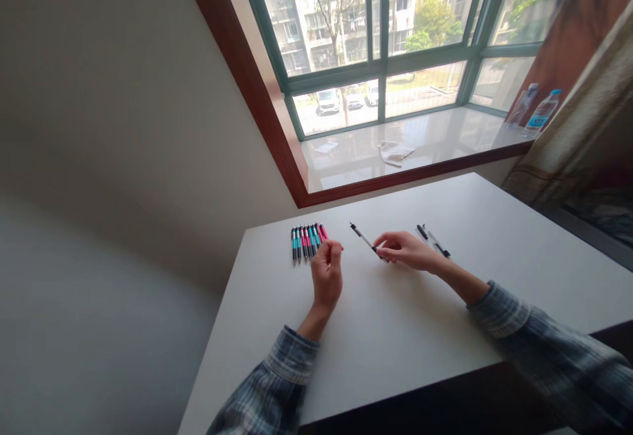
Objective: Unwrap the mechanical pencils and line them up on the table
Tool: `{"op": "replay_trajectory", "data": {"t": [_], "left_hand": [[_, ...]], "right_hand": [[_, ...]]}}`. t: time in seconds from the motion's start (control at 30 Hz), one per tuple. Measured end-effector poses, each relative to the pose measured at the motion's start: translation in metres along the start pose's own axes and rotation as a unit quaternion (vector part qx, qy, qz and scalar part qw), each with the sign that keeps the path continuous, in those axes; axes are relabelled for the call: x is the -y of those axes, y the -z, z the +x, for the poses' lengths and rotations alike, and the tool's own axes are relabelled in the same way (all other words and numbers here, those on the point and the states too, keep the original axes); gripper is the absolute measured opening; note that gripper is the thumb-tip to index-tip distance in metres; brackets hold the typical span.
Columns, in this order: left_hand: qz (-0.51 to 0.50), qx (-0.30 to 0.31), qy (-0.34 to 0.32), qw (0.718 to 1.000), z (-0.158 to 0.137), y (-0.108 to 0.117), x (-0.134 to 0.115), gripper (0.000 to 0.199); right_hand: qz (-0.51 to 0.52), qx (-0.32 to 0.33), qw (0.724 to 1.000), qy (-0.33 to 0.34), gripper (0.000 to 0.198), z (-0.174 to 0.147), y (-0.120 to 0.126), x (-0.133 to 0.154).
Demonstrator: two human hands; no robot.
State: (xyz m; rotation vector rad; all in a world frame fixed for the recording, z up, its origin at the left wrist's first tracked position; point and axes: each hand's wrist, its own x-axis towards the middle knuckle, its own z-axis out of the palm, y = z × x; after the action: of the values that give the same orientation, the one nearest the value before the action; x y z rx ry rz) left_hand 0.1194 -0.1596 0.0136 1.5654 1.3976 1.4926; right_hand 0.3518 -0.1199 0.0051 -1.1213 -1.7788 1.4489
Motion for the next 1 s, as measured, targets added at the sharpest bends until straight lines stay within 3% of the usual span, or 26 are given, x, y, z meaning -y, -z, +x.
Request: {"op": "replay_trajectory", "data": {"t": [0.17,0.27,0.37,0.67,1.0], "left_hand": [[0.026,0.119,-0.045,0.992,-0.013,0.001,-0.008,0.031],[0.069,0.126,-0.083,0.986,-0.017,0.002,-0.01,0.031],[0.078,0.103,-0.108,0.986,-0.015,0.005,-0.011,0.031],[0.068,0.086,-0.104,0.989,-0.012,0.01,-0.007,0.028],[0.075,0.08,-0.075,0.991,-0.01,0.002,-0.017,0.031]], "right_hand": [[-0.117,-0.1,0.988,0.031,0.027,0.029,-0.03,0.019],[-0.198,-0.143,0.969,0.036,0.016,0.057,-0.052,0.031],[-0.216,-0.17,0.961,0.026,0.017,0.082,-0.07,0.034],[-0.22,-0.121,0.967,0.04,0.012,0.097,-0.092,0.022],[-0.231,-0.085,0.965,0.088,0.019,0.09,-0.077,0.02]]}}
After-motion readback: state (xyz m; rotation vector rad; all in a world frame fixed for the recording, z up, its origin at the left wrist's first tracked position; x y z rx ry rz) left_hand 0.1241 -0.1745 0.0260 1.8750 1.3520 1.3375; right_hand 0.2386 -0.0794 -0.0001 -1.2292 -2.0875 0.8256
